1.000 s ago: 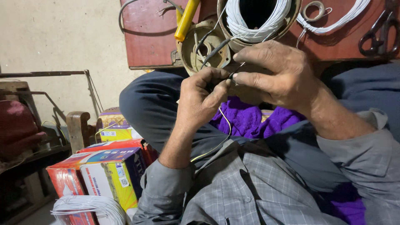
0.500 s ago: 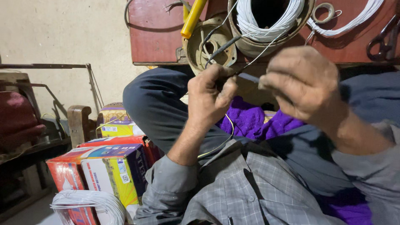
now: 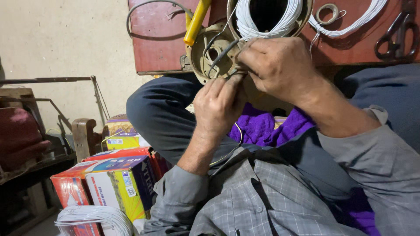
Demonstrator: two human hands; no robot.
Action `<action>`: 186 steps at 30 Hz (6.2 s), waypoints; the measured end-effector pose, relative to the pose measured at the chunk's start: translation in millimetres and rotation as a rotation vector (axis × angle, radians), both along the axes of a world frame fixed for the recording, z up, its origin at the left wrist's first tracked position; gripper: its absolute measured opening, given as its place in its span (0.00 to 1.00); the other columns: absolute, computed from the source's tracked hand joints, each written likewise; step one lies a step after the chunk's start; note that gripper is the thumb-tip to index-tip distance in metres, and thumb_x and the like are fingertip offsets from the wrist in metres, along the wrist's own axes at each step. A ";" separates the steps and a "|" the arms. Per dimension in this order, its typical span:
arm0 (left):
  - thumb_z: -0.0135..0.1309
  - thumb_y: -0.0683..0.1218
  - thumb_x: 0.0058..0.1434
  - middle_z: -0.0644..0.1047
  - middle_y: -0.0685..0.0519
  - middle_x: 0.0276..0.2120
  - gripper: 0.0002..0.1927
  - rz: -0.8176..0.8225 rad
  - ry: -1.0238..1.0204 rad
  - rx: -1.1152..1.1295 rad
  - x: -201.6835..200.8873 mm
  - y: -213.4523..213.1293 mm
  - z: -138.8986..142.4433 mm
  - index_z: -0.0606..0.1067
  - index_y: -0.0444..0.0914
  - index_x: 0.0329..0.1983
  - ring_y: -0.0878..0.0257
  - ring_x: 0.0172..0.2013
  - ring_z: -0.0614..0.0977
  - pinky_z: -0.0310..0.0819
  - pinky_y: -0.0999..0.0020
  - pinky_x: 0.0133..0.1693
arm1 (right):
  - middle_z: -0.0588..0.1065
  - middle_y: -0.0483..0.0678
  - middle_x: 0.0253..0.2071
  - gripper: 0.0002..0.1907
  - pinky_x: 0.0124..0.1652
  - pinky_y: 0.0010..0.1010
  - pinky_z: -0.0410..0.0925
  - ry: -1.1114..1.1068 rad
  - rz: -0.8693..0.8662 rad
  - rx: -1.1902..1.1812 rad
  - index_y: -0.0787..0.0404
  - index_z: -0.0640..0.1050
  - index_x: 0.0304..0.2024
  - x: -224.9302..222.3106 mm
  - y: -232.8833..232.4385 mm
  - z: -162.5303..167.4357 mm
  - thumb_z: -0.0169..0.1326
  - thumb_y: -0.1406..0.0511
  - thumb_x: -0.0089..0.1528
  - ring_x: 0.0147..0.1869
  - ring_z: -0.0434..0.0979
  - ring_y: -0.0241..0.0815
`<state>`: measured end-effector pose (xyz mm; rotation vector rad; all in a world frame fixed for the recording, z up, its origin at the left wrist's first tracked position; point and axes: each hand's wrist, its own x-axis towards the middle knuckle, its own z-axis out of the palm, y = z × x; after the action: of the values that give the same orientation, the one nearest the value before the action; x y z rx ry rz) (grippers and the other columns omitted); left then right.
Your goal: The person sits cross-legged and uses black electrical tape to wrap and insulate a twisted pair of wires. They repeatedly pull tape from a roll, wrap it around the wire junction, and press it to secure the insulation.
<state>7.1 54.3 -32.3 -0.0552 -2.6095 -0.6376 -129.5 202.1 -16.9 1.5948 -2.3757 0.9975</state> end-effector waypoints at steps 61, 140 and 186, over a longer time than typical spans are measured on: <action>0.58 0.41 0.68 0.79 0.55 0.34 0.10 -0.051 -0.562 1.257 -7.9 -8.6 -19.0 0.77 0.28 0.47 0.72 0.34 0.77 0.74 0.73 0.36 | 0.77 0.52 0.51 0.18 0.47 0.39 0.75 -0.164 0.235 -0.079 0.64 0.75 0.46 -8.7 27.8 0.6 0.65 0.69 0.54 0.52 0.81 0.52; 0.63 0.40 0.57 0.80 0.51 0.36 0.14 -0.082 -0.020 0.032 4.4 -9.9 11.1 0.78 0.39 0.47 0.53 0.38 0.82 0.75 0.58 0.41 | 0.78 0.46 0.40 0.15 0.42 0.38 0.73 -0.025 0.068 0.103 0.59 0.82 0.42 -0.4 33.2 9.9 0.67 0.68 0.53 0.47 0.79 0.47; 0.64 0.35 0.60 0.78 0.43 0.49 0.17 0.032 0.044 0.302 44.5 -10.8 19.3 0.76 0.35 0.52 0.52 0.46 0.83 0.78 0.65 0.45 | 0.83 0.50 0.39 0.08 0.44 0.35 0.75 -0.307 -0.703 -0.021 0.60 0.85 0.44 -98.3 98.3 -87.4 0.67 0.64 0.66 0.42 0.85 0.42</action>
<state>51.6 43.4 -13.0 0.0656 -2.4389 -0.9980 -227.8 300.3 -104.3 0.5138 -2.7701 1.1328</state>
